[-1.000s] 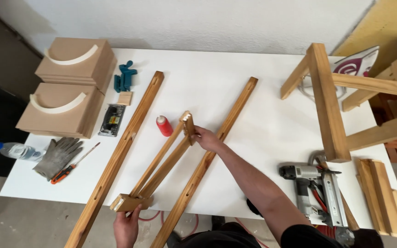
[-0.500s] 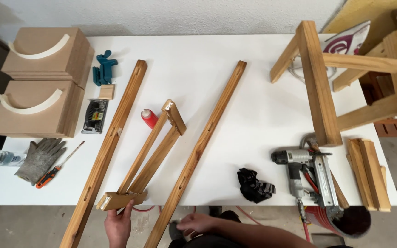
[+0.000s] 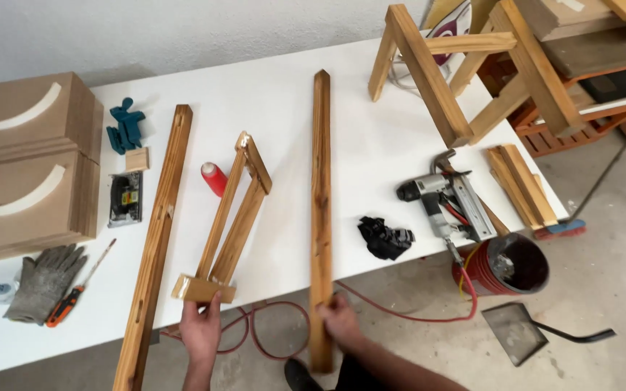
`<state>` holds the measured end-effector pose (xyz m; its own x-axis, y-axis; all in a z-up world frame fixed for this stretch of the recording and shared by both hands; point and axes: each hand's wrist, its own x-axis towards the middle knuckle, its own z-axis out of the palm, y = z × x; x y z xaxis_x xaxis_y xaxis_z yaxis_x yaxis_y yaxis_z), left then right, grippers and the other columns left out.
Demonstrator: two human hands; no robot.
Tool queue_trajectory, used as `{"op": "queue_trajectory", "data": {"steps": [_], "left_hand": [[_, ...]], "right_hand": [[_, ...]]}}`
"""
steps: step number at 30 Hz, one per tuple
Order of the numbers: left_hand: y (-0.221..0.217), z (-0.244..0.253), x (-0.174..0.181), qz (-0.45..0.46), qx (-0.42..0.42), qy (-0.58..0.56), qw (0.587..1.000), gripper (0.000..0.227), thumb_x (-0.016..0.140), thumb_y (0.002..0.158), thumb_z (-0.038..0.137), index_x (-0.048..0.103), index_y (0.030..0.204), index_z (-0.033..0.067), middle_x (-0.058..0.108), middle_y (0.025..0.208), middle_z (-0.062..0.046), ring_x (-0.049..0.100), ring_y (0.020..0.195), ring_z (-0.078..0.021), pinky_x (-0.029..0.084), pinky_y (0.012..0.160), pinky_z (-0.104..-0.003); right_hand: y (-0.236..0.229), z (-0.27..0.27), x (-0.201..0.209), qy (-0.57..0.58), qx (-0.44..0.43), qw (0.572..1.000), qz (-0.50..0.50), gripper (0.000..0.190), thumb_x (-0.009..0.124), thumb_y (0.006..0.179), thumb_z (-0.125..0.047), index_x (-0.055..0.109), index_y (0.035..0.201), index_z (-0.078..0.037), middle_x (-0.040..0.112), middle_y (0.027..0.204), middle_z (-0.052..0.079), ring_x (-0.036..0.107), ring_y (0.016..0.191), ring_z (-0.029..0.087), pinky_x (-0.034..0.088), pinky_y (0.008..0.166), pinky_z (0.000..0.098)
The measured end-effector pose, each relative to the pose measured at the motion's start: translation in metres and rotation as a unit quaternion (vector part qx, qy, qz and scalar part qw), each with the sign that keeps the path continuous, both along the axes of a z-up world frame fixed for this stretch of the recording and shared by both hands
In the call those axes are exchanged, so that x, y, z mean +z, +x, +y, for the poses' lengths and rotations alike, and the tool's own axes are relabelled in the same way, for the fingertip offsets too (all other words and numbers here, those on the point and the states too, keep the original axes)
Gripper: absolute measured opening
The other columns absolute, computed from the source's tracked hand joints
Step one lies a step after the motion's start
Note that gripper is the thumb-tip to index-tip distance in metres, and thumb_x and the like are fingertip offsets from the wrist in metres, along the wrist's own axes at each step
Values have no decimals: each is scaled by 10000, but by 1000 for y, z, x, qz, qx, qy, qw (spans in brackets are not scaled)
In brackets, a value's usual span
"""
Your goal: Assembling a wooden frame by applying glue to joints, fitting pieces together, and using a hammer to secure them.
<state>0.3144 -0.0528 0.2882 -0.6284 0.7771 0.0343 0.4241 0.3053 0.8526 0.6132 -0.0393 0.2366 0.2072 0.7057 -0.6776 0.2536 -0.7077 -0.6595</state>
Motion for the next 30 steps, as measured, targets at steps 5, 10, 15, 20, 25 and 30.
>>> {"op": "queue_trajectory", "data": {"steps": [5, 10, 15, 20, 25, 30], "left_hand": [[9, 4, -4, 0, -36, 33, 999, 380, 751, 920, 251, 671, 1242, 64, 766, 1115, -106, 725, 971, -252, 563, 888, -389], [32, 12, -15, -22, -66, 59, 996, 392, 765, 903, 234, 676, 1249, 74, 776, 1117, -77, 734, 961, -223, 579, 883, -358], [63, 11, 3, -27, -93, 55, 994, 418, 739, 919, 211, 653, 1304, 74, 746, 1195, -94, 700, 1071, -230, 557, 965, -347], [63, 17, -22, 41, -105, 46, 993, 330, 751, 908, 289, 667, 1147, 77, 742, 1027, -94, 704, 907, -239, 575, 806, -380], [58, 26, -46, 119, -100, 40, 987, 411, 760, 888, 342, 644, 1155, 53, 732, 1038, -146, 697, 941, -324, 574, 795, -452], [54, 28, -54, 126, -79, -18, 989, 407, 757, 885, 406, 621, 966, 31, 707, 924, -142, 681, 854, -327, 559, 702, -481]], "right_hand": [[90, 7, -17, 139, 36, 978, -153, 366, 727, 747, -389, 481, 820, -128, 583, 803, 61, 558, 732, 221, 479, 681, 411], [104, 8, -14, 131, 49, 968, -210, 416, 705, 772, -384, 436, 929, -107, 570, 959, 135, 598, 824, 315, 518, 754, 478], [104, 13, -25, 154, 52, 964, -213, 404, 722, 771, -349, 437, 930, -110, 560, 949, 114, 569, 861, 297, 512, 720, 483], [110, 18, -41, 171, 60, 957, -226, 428, 748, 756, -365, 444, 920, -113, 564, 939, 101, 571, 887, 282, 510, 738, 469], [112, 22, -53, 170, 82, 951, -244, 463, 763, 761, -404, 457, 970, -126, 578, 1004, 79, 590, 935, 261, 532, 741, 469], [111, 18, -44, 179, 78, 963, -188, 360, 726, 796, -379, 519, 920, -112, 581, 931, 82, 565, 817, 228, 508, 698, 412]]}}
